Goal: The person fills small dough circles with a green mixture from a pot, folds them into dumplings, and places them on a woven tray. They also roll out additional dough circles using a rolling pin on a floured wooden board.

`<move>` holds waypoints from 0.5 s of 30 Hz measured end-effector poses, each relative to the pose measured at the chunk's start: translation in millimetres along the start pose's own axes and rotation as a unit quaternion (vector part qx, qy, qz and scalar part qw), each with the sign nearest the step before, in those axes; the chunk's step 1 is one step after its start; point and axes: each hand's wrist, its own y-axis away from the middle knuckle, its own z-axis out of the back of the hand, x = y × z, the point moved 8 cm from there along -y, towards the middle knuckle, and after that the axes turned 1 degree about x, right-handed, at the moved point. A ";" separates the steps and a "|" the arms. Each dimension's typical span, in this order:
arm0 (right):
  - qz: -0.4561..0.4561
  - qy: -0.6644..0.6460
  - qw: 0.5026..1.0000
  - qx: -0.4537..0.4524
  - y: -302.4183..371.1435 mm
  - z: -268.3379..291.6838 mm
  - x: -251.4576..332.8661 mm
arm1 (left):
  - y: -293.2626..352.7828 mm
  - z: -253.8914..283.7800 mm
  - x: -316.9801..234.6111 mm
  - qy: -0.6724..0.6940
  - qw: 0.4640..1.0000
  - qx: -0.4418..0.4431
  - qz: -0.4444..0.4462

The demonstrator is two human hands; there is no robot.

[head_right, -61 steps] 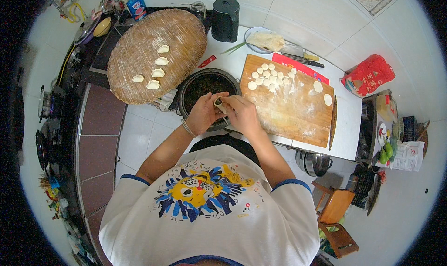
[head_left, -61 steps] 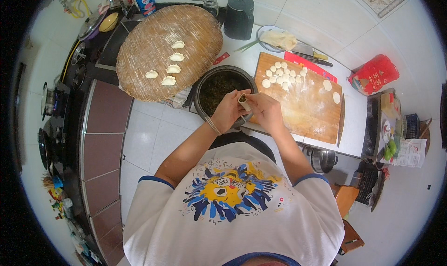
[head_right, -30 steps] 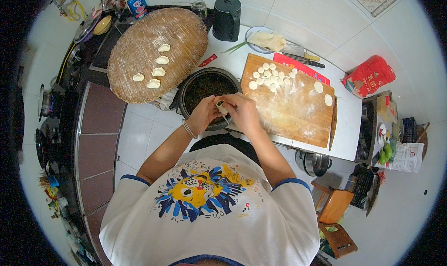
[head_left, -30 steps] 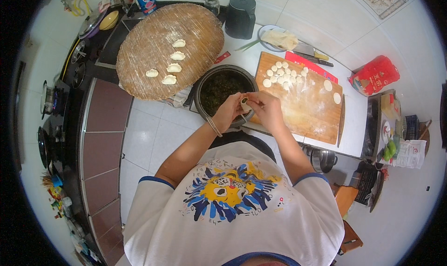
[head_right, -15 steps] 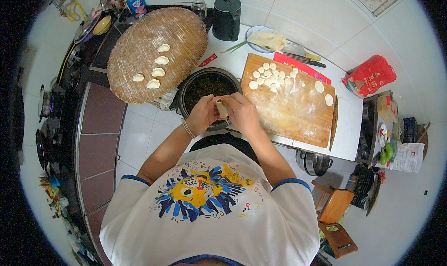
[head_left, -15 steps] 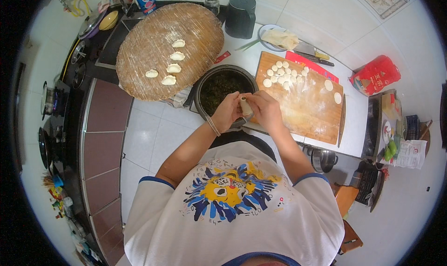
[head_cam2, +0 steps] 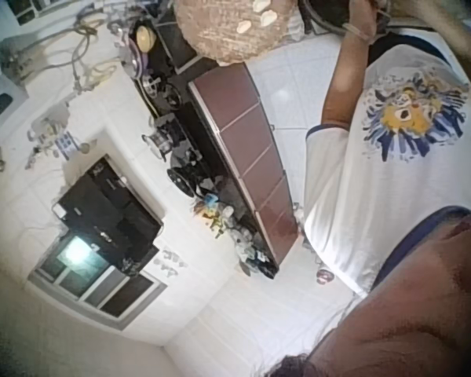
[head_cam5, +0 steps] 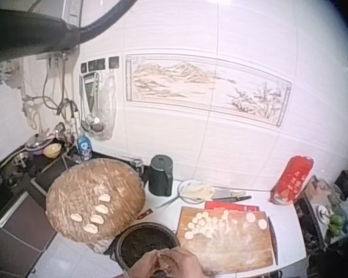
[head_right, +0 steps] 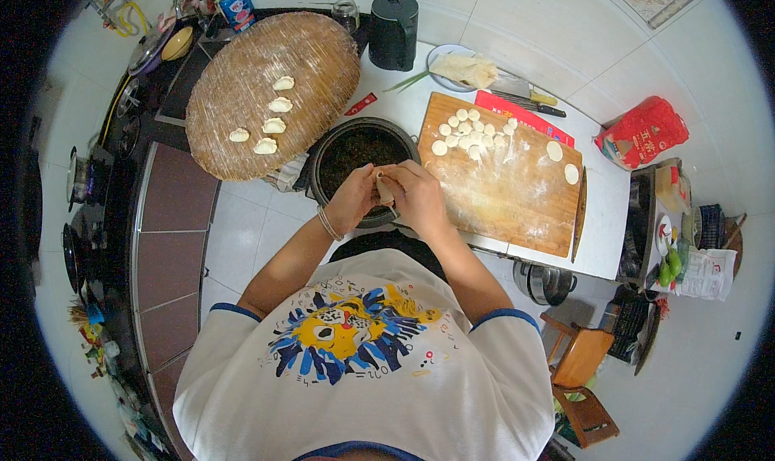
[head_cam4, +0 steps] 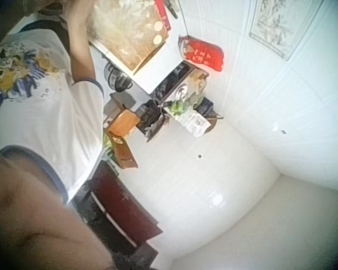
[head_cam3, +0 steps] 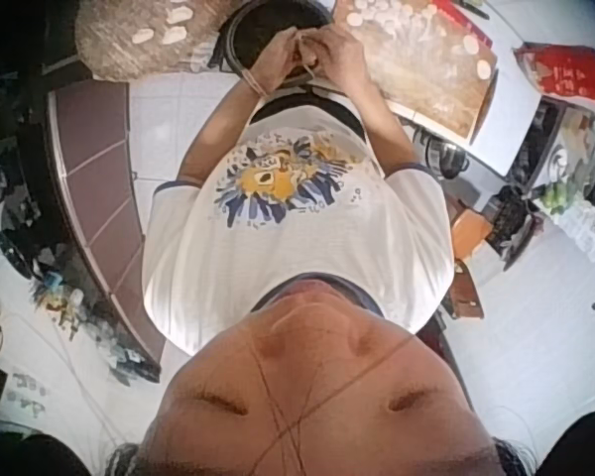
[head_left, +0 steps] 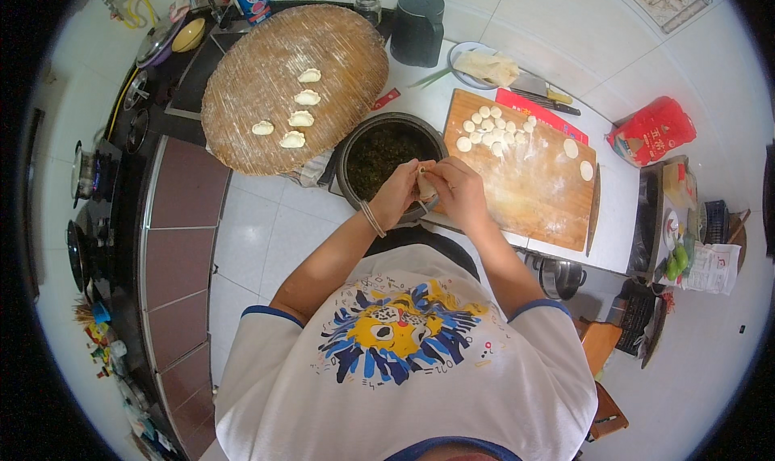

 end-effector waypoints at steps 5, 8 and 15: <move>-0.088 -0.109 0.990 0.022 0.8 -4.0 -15.1 | -0.3 1.9 -3.0 -0.047 0.999 0.010 0.006; -0.101 -0.128 0.986 0.027 -1.4 -3.7 -17.7 | -1.6 5.2 -0.4 -0.056 0.998 0.003 0.010; -0.020 -0.074 0.996 0.042 -5.1 -0.3 -7.1 | 0.2 -0.5 -3.5 -0.045 0.999 0.008 0.009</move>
